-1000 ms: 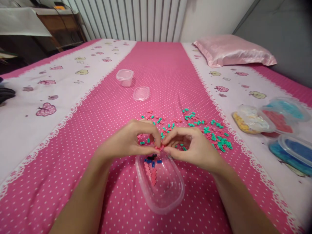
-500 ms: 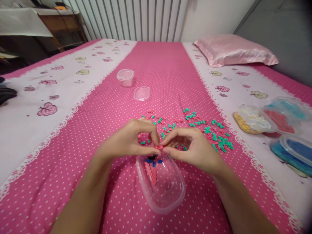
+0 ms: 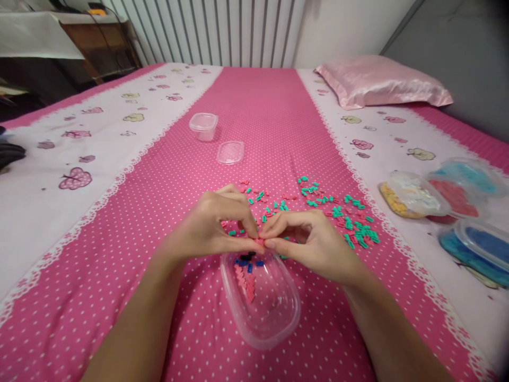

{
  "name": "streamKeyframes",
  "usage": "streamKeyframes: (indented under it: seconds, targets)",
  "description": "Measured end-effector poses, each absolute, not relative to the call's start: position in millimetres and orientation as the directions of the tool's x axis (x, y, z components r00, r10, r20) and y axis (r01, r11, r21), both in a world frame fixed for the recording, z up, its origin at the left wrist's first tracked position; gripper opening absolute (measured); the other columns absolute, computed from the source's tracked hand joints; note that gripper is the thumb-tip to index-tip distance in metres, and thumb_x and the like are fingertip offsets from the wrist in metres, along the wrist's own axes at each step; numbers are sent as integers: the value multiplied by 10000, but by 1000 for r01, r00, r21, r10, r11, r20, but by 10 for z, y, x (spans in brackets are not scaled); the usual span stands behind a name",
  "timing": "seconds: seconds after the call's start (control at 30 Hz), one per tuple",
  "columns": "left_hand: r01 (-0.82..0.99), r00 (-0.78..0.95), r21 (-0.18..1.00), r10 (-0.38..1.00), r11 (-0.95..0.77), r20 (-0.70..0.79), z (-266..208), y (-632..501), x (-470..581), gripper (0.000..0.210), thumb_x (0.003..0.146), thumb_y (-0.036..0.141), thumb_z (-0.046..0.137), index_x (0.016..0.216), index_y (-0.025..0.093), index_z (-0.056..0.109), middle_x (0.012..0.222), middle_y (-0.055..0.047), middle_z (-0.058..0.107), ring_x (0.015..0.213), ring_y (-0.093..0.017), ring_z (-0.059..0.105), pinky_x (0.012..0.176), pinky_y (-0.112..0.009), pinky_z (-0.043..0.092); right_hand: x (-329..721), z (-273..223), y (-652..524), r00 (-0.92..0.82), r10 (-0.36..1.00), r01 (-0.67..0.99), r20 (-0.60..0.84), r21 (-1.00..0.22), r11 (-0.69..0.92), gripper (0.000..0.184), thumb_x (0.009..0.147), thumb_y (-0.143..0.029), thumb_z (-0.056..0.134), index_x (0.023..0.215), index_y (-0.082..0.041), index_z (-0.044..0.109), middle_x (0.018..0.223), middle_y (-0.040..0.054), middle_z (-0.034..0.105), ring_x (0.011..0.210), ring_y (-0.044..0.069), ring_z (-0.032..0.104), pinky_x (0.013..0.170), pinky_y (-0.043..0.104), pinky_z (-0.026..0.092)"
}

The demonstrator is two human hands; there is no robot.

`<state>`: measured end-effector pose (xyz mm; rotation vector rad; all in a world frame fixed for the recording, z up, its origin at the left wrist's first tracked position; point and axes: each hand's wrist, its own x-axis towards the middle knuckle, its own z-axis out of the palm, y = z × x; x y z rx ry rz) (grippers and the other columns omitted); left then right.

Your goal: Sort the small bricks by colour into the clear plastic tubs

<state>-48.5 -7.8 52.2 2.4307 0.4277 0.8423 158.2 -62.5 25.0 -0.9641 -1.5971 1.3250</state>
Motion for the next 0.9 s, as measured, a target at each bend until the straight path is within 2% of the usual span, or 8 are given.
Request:
streamKeyframes:
  seconds: [0.1,0.2,0.3,0.4,0.53,0.73,0.83,0.9]
  targets:
    - [124,769,562,437,-818,466,515,-65,-487,176,811,309,794,709,200,701,656,23,717,610,-106,581,719,-283,448,1570,247,-625,-372,918,49,135,-985,165,46,825,-219,738,783,-203,749,869,18,766,812,151,715,759,283,569]
    - [179,803,590,464,-787,375,528,-38,-516,156,816,303,787,749,190,703,699,8,719,654,-114,609,716,-268,467,1626,258,-612,-389,917,136,85,-979,149,87,861,-230,696,887,-220,778,898,23,777,826,165,718,757,298,566]
    - [171,822,661,475,-731,314,559,-24,-565,175,829,283,766,741,173,660,776,-13,722,731,-122,651,713,-245,497,1822,251,-557,-256,964,285,78,-946,152,190,906,-257,635,1035,-243,773,897,30,779,799,181,715,719,318,560]
    - [118,835,732,466,-671,293,587,-32,-607,187,827,234,751,719,169,612,812,-18,726,758,-121,675,710,-228,520,2082,196,-477,-90,983,532,161,-827,184,172,889,-225,635,991,-237,774,932,46,769,822,197,705,761,348,541]
    - [140,863,800,467,-584,191,595,-42,-619,134,820,239,757,773,175,648,789,-14,739,730,-120,689,672,-207,526,2252,70,-425,-152,985,766,86,-619,173,109,819,-166,710,880,-234,770,881,38,760,792,196,689,751,339,506]
    - [130,922,802,368,-583,118,587,-18,-603,76,846,257,756,896,201,767,837,-48,771,772,-144,692,764,-255,531,2203,-49,-458,-199,976,832,-86,-540,122,57,816,-155,711,820,-208,730,768,38,728,721,194,659,655,311,455]
    - [136,925,818,367,-559,97,574,-13,-599,58,836,249,766,866,199,771,822,-44,772,773,-148,701,770,-256,531,2197,-11,-466,-212,975,830,-71,-540,141,81,831,-139,686,799,-208,715,790,42,733,755,202,657,691,326,451]
    - [136,921,832,378,-538,93,564,-14,-598,56,829,236,771,870,197,771,831,-46,775,782,-150,709,766,-254,536,2188,51,-468,-228,973,788,-25,-591,170,80,841,-151,685,800,-215,708,823,34,738,781,197,658,720,327,456]
